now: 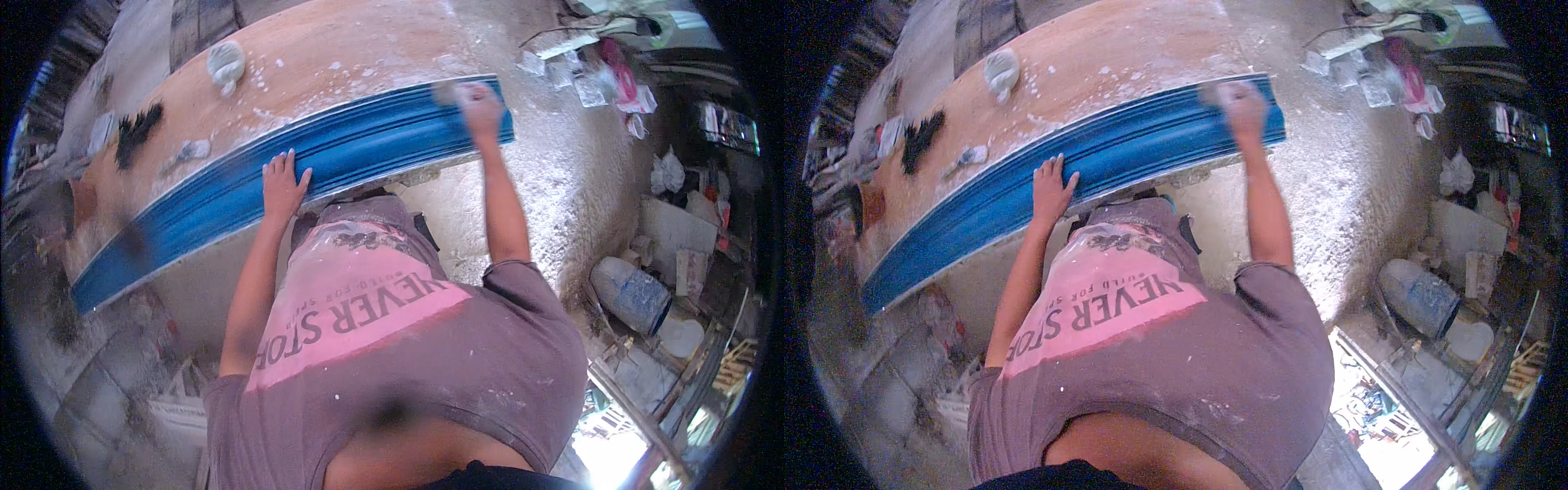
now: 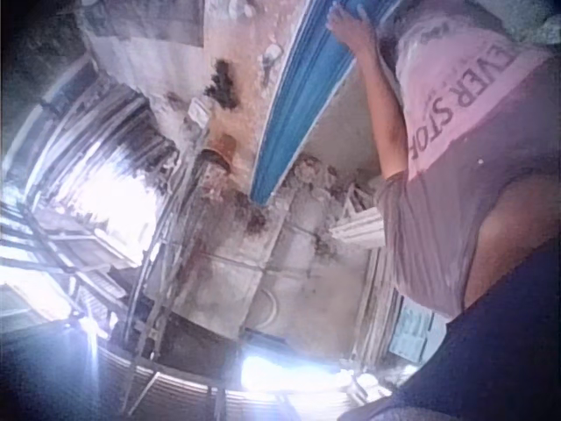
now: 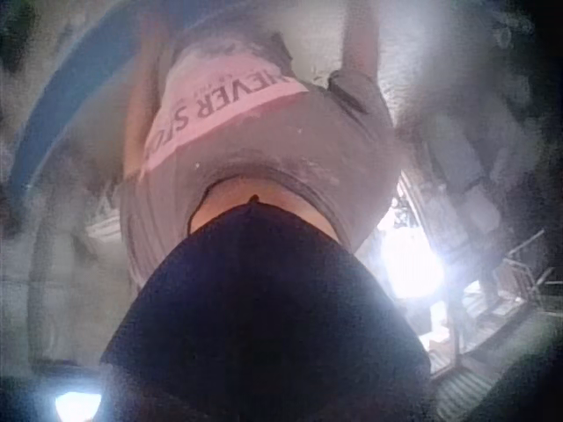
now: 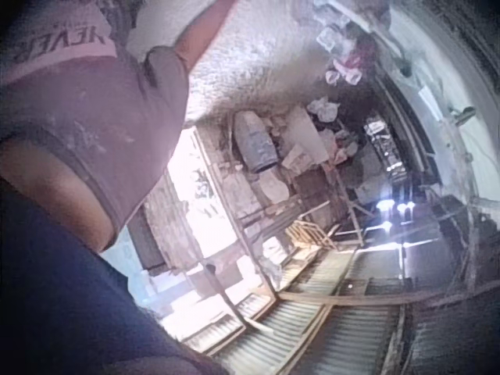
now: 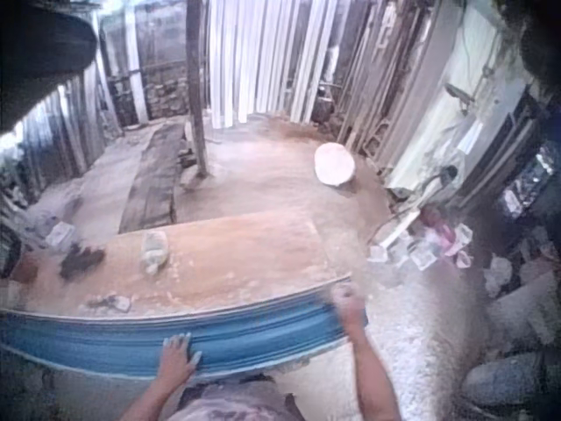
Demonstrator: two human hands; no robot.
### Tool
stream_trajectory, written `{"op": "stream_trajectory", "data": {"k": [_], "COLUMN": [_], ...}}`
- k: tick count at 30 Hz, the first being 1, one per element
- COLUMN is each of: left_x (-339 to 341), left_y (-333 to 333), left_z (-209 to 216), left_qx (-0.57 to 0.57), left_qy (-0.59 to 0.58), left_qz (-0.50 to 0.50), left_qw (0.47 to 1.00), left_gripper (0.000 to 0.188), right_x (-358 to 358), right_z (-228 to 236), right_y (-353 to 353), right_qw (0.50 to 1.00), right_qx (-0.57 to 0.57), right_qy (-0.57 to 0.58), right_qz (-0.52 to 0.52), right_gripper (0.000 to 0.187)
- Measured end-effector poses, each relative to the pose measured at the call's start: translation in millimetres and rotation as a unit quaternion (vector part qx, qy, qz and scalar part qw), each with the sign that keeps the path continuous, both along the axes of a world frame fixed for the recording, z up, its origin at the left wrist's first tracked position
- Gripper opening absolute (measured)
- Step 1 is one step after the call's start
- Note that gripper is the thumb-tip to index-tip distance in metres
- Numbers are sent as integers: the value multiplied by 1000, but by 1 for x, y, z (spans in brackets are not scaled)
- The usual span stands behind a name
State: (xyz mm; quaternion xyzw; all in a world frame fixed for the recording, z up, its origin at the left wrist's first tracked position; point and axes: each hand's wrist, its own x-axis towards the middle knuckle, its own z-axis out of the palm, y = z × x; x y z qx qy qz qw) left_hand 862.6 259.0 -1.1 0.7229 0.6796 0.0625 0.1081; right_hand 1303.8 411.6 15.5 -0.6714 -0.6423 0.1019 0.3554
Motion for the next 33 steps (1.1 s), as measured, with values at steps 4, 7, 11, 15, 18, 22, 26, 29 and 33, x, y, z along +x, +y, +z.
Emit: {"op": "stream_trajectory", "data": {"k": [4,7,11,15,18,22,26,29,33], "left_x": [-6,-17,-25,-26,-37,-63,-102,-139,-198], "left_y": [-1,-16,-28,-36,-56,-96,-151,-181,-230], "left_z": [-5,-8,2,-6,-11,-13,-13,-14,-18], "left_qx": [-21,-2,19,15,53,113,118,128,148], "left_qy": [-60,-56,-142,-124,-158,-201,-223,-260,-259], "left_qz": [5,15,32,47,121,216,336,391,422], "left_qw": [998,998,989,991,979,949,907,874,856], "left_gripper": [59,56,52,53,50,43,37,34,33], "right_x": [161,101,-18,-53,86,178,8,-65,-331], "right_z": [-3,48,49,31,-16,39,111,40,36], "right_y": [56,81,33,-16,8,37,39,60,-31], "right_qw": [977,953,934,923,909,963,979,982,898], "right_qx": [-53,-28,-37,-284,-298,-86,-73,-82,-156], "right_qy": [-143,-302,-192,160,286,-252,-167,-126,127], "right_qz": [-151,17,299,205,55,-48,-93,113,392], "right_gripper": [27,25,27,36,42,30,24,27,19]}}
